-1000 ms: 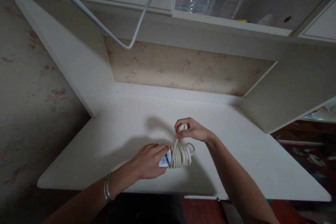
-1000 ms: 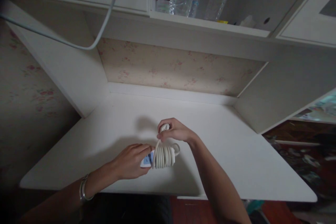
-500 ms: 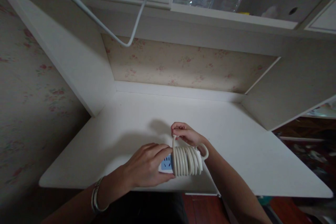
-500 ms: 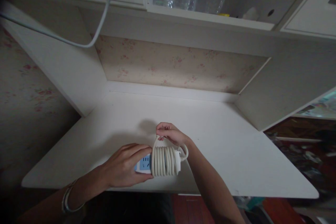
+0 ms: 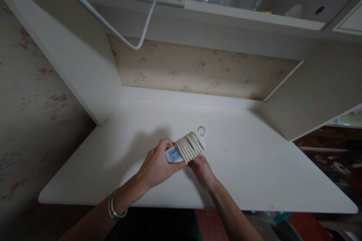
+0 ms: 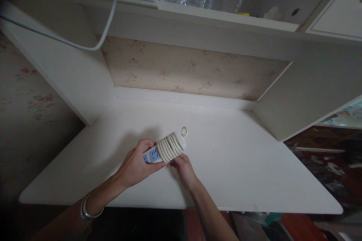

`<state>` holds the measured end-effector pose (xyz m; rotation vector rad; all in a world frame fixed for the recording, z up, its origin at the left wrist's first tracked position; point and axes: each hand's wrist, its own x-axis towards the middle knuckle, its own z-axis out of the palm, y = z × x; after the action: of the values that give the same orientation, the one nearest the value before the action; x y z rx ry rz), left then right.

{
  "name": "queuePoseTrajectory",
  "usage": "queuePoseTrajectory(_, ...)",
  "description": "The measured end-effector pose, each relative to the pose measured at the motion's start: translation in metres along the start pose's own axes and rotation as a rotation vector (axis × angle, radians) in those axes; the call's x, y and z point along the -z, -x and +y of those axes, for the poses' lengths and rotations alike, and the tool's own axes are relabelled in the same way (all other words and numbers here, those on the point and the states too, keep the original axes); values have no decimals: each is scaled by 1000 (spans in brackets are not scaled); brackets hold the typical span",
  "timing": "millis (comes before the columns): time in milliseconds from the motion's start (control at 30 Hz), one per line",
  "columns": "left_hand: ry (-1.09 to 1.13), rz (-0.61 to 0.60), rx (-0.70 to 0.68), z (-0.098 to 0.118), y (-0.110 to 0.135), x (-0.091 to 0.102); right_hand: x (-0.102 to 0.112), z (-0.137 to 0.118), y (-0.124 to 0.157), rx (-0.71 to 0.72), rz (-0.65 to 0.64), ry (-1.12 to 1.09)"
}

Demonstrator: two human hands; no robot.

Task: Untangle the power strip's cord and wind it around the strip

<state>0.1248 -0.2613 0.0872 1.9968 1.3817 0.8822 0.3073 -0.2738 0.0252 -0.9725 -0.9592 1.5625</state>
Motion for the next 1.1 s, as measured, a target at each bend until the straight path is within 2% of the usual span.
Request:
queuePoseTrajectory(67, 5, 30, 17, -3, -2, -6, -1, 2, 5, 0, -14, 6)
queuePoseTrajectory(267, -44, 71, -43, -14, -3, -31, -7, 0, 15, -89, -41, -40)
queuePoseTrajectory(433, -35, 50, -4, -24, 9, -62, -16, 15, 10, -27, 98, -142)
queuePoseTrajectory(533, 13, 23, -86, -21, 16, -75, -15, 19, 6, -28, 204, -126)
queuePoseTrajectory(633, 65, -48, -151, -15, 21, -78, -3, 13, 5, -64, 258, -74)
queuePoseTrajectory(733, 114, -129, -149, -18, 22, -71, 25, -2, 4, -84, 256, 26)
queuePoseTrajectory(800, 121, -152, -119, -29, 23, -66, 53, -16, -1, -67, 273, 89)
queuePoseTrajectory(967, 78, -142, -26, -66, 30, -60, 147, -54, -39, -26, 435, 225)
queuePoseTrajectory(1100, -9, -110, -68, -71, 34, -64, 215, -82, -74, -69, 582, 297)
